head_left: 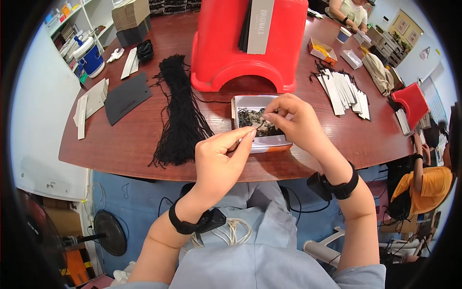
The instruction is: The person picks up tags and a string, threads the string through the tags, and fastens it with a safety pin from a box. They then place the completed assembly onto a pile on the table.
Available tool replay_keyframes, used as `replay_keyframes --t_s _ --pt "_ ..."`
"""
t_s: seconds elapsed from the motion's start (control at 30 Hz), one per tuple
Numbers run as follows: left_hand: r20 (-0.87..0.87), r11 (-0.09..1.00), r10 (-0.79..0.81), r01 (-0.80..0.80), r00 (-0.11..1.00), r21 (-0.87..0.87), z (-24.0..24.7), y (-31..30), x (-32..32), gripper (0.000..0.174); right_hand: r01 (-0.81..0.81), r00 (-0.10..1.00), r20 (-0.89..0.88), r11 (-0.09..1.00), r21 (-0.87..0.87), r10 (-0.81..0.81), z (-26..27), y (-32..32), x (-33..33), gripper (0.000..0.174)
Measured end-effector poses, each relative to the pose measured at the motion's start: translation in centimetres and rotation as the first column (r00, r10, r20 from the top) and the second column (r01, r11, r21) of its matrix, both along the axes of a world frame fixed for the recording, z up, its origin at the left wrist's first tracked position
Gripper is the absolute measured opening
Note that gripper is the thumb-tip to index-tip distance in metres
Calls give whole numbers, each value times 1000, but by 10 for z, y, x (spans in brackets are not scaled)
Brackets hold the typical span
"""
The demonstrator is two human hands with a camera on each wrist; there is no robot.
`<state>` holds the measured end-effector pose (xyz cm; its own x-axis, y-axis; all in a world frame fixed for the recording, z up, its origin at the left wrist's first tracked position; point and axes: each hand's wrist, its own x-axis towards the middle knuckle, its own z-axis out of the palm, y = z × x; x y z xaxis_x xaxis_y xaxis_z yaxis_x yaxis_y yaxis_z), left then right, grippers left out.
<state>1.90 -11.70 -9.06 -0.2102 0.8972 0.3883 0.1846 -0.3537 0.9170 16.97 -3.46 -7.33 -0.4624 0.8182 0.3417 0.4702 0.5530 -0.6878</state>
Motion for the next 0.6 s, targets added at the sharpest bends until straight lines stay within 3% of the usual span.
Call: replay_keyframes --t_s 0.03,0.1,0.43,0.6 --pt "-43 1000 11 -10 999 27 0 0 1 14 -4 1000 -1 1000 1 4 4 -2 0 10" --pt "-86 998 25 -21 996 53 1 0 0 14 21 987 -131 884 -466 -92 12 -7 0 13" --pt "-114 997 0 -8 993 -76 2 4 1 14 -109 938 -322 772 -626 -128 7 -9 6 16" --pt "-118 998 11 -17 993 -53 1 5 5 13 -129 932 -352 835 -535 -82 5 -11 8 38"
